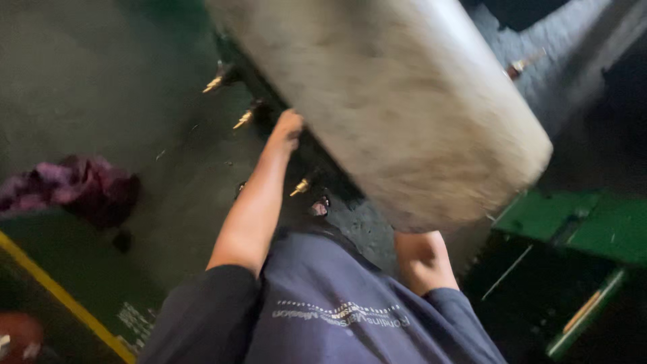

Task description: The person assembles electrical components on a green metal panel, using a wrench to tighten bolts and securing insulators. They move around the panel to access different sections and handle various tools and parts.

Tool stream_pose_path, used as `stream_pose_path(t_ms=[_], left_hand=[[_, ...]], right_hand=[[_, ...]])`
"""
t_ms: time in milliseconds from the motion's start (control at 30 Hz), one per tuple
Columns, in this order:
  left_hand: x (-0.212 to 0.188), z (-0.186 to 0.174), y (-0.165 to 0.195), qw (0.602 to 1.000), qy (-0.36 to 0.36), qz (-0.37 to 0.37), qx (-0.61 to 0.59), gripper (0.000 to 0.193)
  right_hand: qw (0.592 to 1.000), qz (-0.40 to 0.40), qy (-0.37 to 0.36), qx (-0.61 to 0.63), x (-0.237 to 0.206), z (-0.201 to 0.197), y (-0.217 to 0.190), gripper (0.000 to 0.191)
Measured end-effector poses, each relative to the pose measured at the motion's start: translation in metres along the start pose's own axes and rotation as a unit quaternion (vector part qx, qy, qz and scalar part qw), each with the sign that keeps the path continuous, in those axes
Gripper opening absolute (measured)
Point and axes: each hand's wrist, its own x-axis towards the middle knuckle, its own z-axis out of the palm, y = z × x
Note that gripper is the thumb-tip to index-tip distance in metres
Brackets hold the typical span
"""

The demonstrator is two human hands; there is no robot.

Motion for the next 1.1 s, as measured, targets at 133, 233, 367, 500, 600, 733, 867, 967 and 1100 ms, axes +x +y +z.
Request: stream_pose_path(t_ms=[133,233,367,500,600,733,867,967,1100], left_hand=[[-0.006,-0.015,0.007,0.997,0.009,-0.035,0.075,0.055],[-0.022,-0.033,0.007,0.994,-0.002,0.056,0.093,0.046],[-0.073,-0.078,-0.005,0.978,-0.030,0.110,0.175,0.032],[-0.112,-0.127,-0.011,0.940,-0.266,0.054,0.205,0.030],[-0.110,-0.162,0.013,0.956,-0.276,-0.012,0.097,0.031],[-0.089,-0.255,0.082,0.965,-0.250,-0.015,0.079,0.025],[-0.080,-0.352,0.149,0.976,-0.128,0.106,0.144,0.023],[-0.086,-0.368,0.169,0.994,-0.084,0.065,0.024,0.025],[-0.089,-0.350,0.166,0.996,-0.056,0.028,-0.060,0.028]], right_hand=[[0.995,0.022,0.087,-0.031,-0.028,0.002,-0.007,0.041],[0.988,0.045,0.147,-0.033,-0.077,-0.001,-0.030,0.042],[0.986,0.051,0.156,0.017,-0.160,0.042,-0.089,0.044],[0.991,0.005,0.070,0.116,-0.193,0.112,-0.157,0.040],[0.995,-0.061,0.056,0.060,-0.177,0.142,-0.210,0.036],[0.987,-0.149,0.005,0.062,-0.156,0.190,-0.314,0.042],[0.986,-0.133,0.020,0.098,-0.154,0.242,-0.413,0.049],[0.987,-0.115,0.058,0.101,-0.163,0.235,-0.432,0.045],[0.996,-0.060,0.044,0.050,-0.179,0.205,-0.404,0.031]])
